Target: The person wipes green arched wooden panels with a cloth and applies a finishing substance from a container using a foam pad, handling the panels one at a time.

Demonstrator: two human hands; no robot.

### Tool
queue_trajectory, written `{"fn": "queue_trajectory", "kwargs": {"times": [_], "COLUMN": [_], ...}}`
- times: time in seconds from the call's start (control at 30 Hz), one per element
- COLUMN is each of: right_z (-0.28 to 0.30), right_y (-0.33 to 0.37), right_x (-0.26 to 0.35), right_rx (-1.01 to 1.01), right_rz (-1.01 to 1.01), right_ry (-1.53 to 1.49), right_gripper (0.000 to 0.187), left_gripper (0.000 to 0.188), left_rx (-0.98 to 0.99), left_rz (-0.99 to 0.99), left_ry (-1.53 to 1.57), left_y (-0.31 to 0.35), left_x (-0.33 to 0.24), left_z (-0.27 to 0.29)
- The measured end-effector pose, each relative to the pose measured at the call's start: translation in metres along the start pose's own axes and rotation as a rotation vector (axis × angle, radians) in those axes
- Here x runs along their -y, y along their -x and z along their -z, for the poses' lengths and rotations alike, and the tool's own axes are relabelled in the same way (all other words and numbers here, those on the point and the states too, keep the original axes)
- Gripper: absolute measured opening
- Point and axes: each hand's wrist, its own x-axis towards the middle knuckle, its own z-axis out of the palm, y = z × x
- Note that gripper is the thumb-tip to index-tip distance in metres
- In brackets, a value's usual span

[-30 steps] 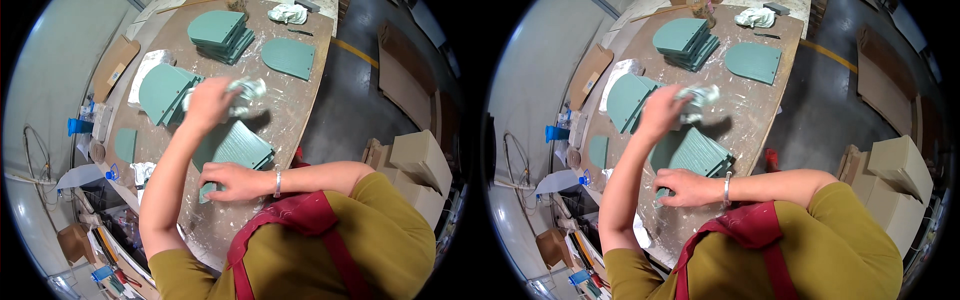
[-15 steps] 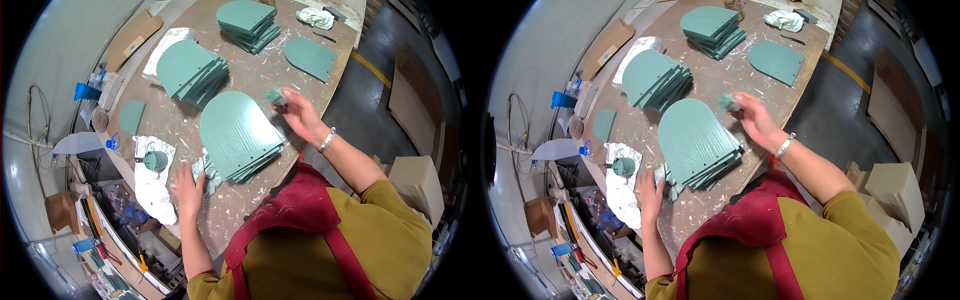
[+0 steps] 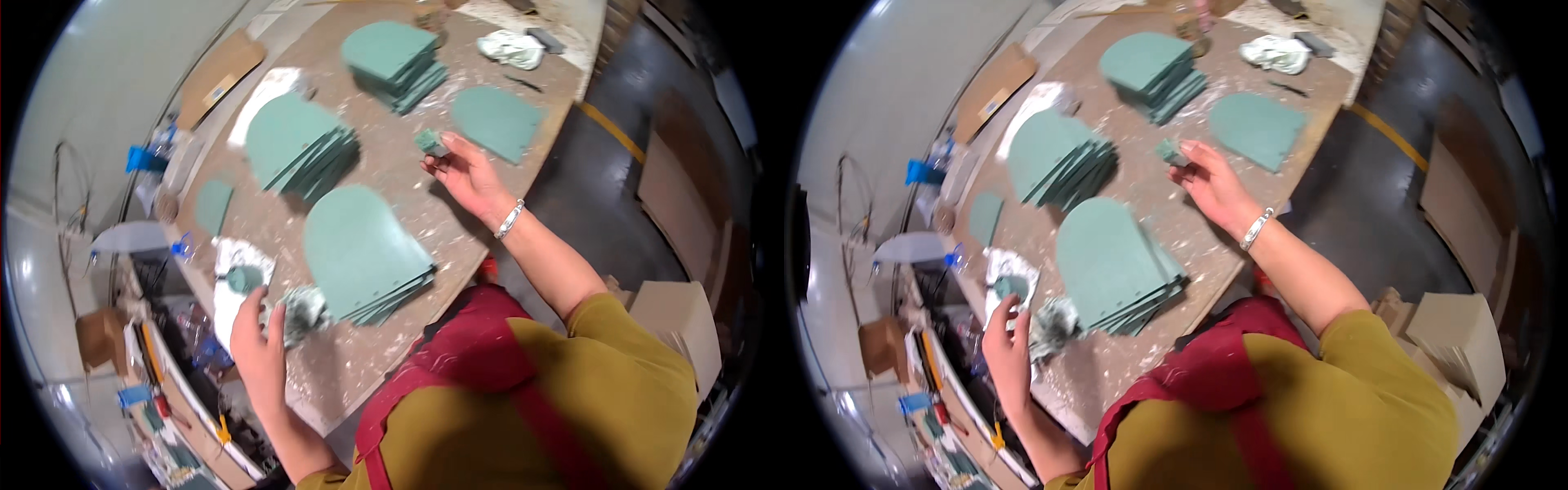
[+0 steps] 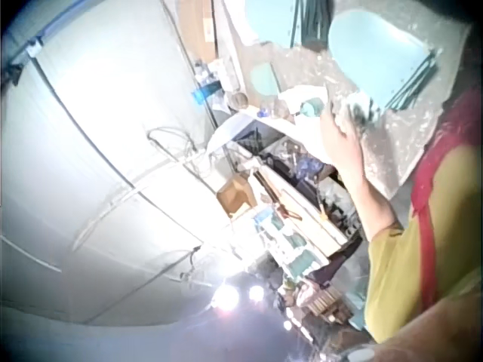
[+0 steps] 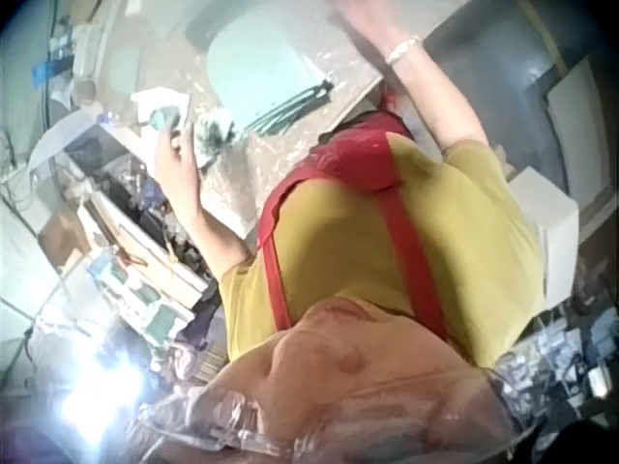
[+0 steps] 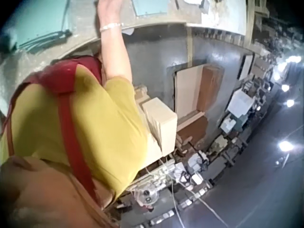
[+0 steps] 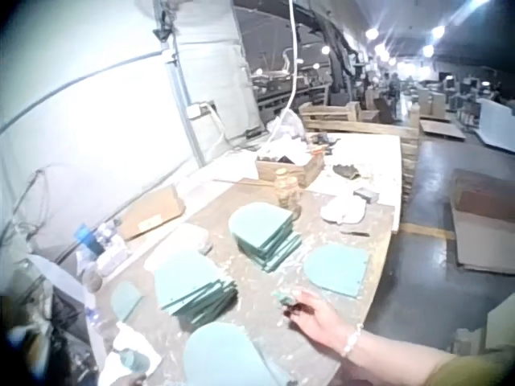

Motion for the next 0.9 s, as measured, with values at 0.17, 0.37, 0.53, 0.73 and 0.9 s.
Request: {"fn": "queue_trajectory", "kwargs": {"times": [0.17,0.37,0.53,0.73,0.9], "right_z": [0.057,0.126,0.148,0.135,0.137], "right_y": [-0.007,-0.069,-0.068,-0.023,-0.002], "right_x": [0.111,0.193,0.178,0.177,0.185], "right_rx": [-0.187,-0.210,-0.146,-0.148,-0.142], "right_rz": [0.248,0.291,0.175,0.096,0.081], "right_ry": [0.412,0.733,0.762,0.632,0.515], "right_gripper": [0.025,0.022,0.023,0.023,0.026], "left_gripper": [0.045,0.072,0.073,0.040,0.057], "left_rx": [0.507,0.944,0.670,0.498,0.260], "left_rz": [-0.074,0.407,0.585,0.639,0.300], "left_ry": [0.915,1.310,1.313,1.296,0.863], "left_y": [-0.010,-0.056,-0.099,-0.112,-0.114], "left_x": [-0.103,-0.217,-0.249,-0.248,-0.252], "left_z": [-0.057,-0.219,-0.292,-0.314,-0.360]}}
